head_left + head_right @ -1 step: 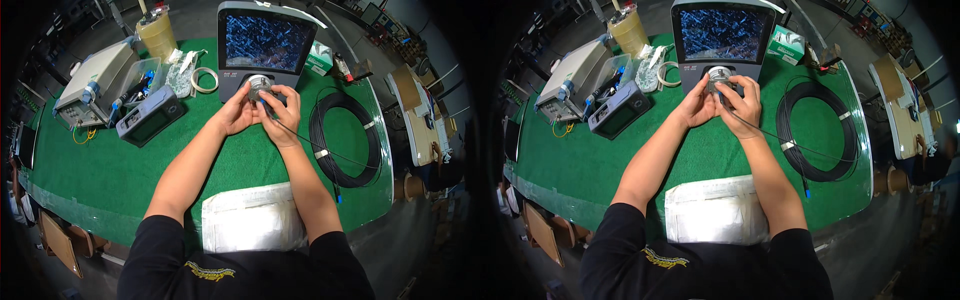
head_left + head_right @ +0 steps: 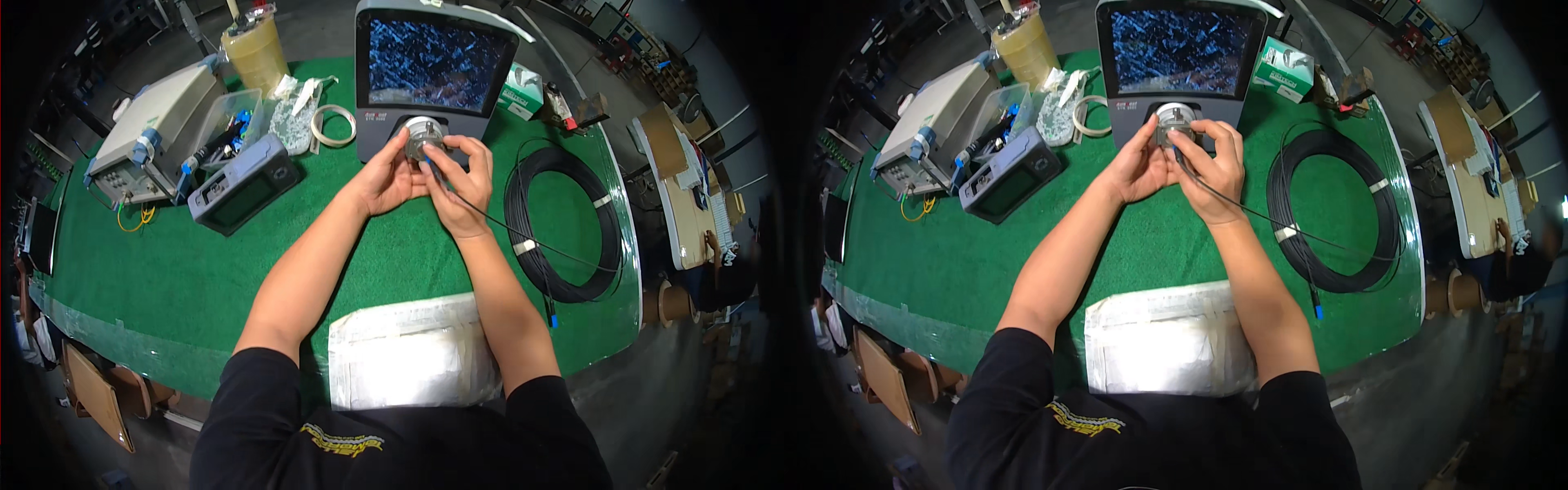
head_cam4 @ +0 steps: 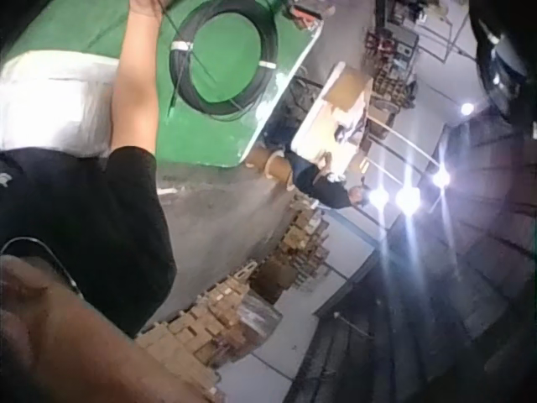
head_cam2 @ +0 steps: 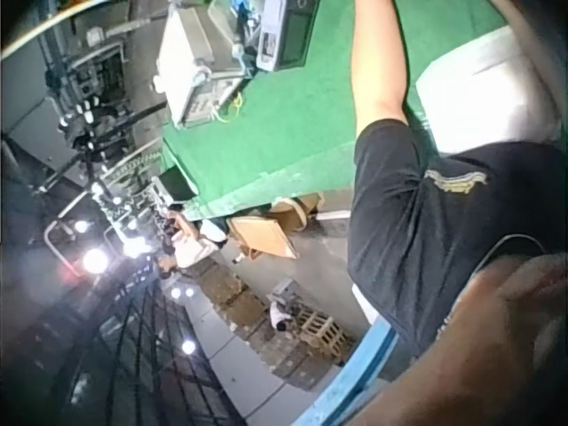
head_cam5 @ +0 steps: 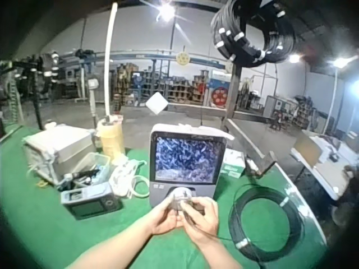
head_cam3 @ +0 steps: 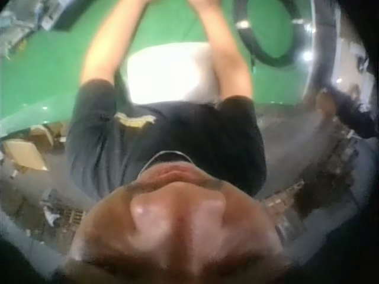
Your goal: Inspecting a fiber optic cable connector using a digital microscope.
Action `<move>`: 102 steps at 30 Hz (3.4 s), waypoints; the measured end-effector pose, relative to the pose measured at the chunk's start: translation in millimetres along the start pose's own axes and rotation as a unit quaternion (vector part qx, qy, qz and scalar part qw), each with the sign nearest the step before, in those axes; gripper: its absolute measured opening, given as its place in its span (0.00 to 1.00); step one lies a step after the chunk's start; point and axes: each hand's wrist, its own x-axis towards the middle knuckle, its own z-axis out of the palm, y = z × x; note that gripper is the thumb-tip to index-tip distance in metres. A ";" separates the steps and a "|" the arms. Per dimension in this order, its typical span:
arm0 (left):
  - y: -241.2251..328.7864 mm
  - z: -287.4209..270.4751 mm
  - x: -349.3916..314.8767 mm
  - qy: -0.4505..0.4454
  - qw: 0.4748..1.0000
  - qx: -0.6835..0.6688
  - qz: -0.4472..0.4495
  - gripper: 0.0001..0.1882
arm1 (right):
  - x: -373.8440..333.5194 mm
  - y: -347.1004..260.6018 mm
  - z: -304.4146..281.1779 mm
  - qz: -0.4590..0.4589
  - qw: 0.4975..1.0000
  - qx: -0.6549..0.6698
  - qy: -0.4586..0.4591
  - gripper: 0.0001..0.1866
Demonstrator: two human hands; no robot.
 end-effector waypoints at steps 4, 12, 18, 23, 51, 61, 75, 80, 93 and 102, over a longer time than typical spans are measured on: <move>0.4 -4.2 -4.7 -0.012 1.000 0.014 -0.001 0.32 | -2.8 -15.2 -6.0 -0.001 1.000 0.026 -0.014 0.12; 0.9 -14.0 1.1 -0.036 0.997 0.070 -0.023 0.39 | -31.9 -86.8 -47.3 0.132 0.958 0.231 -0.102 0.12; 2.3 -18.5 7.3 -0.004 0.997 0.079 -0.020 0.36 | -83.8 -141.2 -141.2 0.363 0.858 0.296 -0.210 0.13; 3.4 -14.7 4.4 0.007 0.995 0.097 -0.013 0.37 | -113.9 -146.2 -163.0 0.228 0.910 0.276 -0.209 0.07; -2.7 -4.8 1.4 0.021 0.993 0.113 0.006 0.39 | -112.0 -157.5 -156.1 0.201 0.919 0.187 -0.283 0.10; -4.1 -3.0 0.7 0.018 0.993 0.112 0.018 0.39 | -111.1 -157.8 -153.7 0.212 0.923 0.195 -0.256 0.10; -4.6 -4.1 1.4 0.023 0.993 0.111 0.010 0.39 | -110.8 -158.4 -154.7 0.204 0.921 0.198 -0.265 0.10; -4.7 -7.0 1.3 0.017 0.994 0.109 0.010 0.39 | -113.3 -157.6 -152.7 0.198 0.926 0.186 -0.263 0.09; -4.8 -3.0 1.5 0.032 0.993 0.115 0.013 0.39 | -114.7 -158.1 -150.4 0.200 0.927 0.184 -0.259 0.10; -4.4 -5.0 -0.2 0.030 0.993 0.115 0.013 0.39 | -116.0 -155.9 -151.3 0.194 0.921 0.202 -0.270 0.10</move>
